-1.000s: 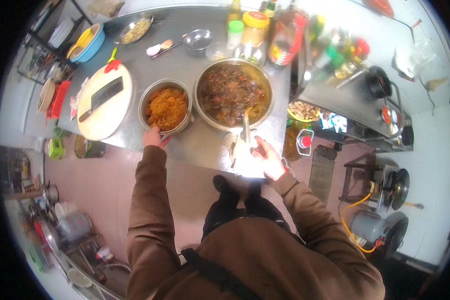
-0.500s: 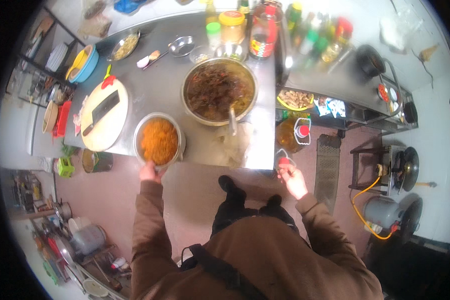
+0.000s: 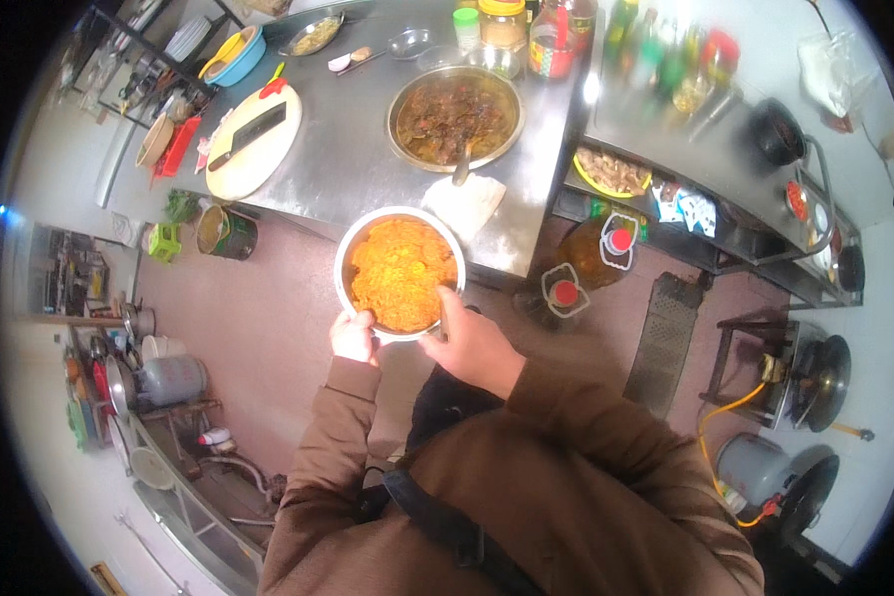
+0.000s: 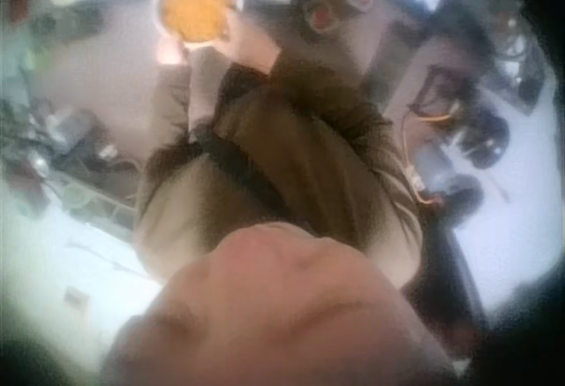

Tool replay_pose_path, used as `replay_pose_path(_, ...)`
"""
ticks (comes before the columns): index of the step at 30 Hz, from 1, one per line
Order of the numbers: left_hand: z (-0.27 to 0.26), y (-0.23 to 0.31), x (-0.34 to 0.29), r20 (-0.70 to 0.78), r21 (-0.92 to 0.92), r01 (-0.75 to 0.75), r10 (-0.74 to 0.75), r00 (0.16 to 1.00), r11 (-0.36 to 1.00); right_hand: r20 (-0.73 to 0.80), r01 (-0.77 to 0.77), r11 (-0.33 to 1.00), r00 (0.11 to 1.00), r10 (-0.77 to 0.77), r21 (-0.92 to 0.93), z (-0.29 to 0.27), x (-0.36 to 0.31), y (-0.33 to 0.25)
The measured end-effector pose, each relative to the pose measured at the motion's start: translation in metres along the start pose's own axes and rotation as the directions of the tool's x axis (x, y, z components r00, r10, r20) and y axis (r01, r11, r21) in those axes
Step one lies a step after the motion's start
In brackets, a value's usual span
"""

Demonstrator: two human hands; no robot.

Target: The person stirs a dark stew in a wok, transfers portions into a metal bowl, and adds a reddish-orange grainy ingredient from another bowl. They use a ladle and a long-handled spoon to mix and serve the food in a commercial kitchen.

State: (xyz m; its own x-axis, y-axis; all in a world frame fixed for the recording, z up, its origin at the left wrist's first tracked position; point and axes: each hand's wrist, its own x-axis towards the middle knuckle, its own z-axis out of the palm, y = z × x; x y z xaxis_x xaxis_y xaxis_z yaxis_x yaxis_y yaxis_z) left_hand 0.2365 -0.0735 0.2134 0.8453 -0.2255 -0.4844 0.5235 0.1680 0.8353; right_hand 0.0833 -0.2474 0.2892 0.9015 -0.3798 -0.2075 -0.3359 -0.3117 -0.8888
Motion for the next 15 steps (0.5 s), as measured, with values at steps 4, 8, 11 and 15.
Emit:
replay_pose_path(4, 0.018, 0.006, -0.011, 0.052, 0.068, 0.067, -0.071, 0.996, 0.995, -0.044, -0.183, 0.983, 0.982, 0.182, -0.013, -0.016, 0.01, 0.002)
replay_pose_path(8, 0.032, 0.012, 0.005, 0.108, 0.104, 0.103, -0.114, 0.988, 0.989, 0.057, -0.365, 0.88, 0.929, 0.366, 0.305, -0.029, 0.031, 0.002)
replay_pose_path(11, 0.039, 0.018, 0.023, 0.127, 0.093, 0.16, -0.171, 0.977, 0.983, 0.165, -0.49, 0.725, 0.865, 0.474, 0.484, -0.03, 0.05, -0.011)
replay_pose_path(15, 0.038, 0.035, 0.048, 0.132, 0.041, 0.211, -0.214, 0.968, 0.977, 0.323, -0.606, 0.572, 0.789, 0.523, 0.553, -0.023, 0.085, -0.032)
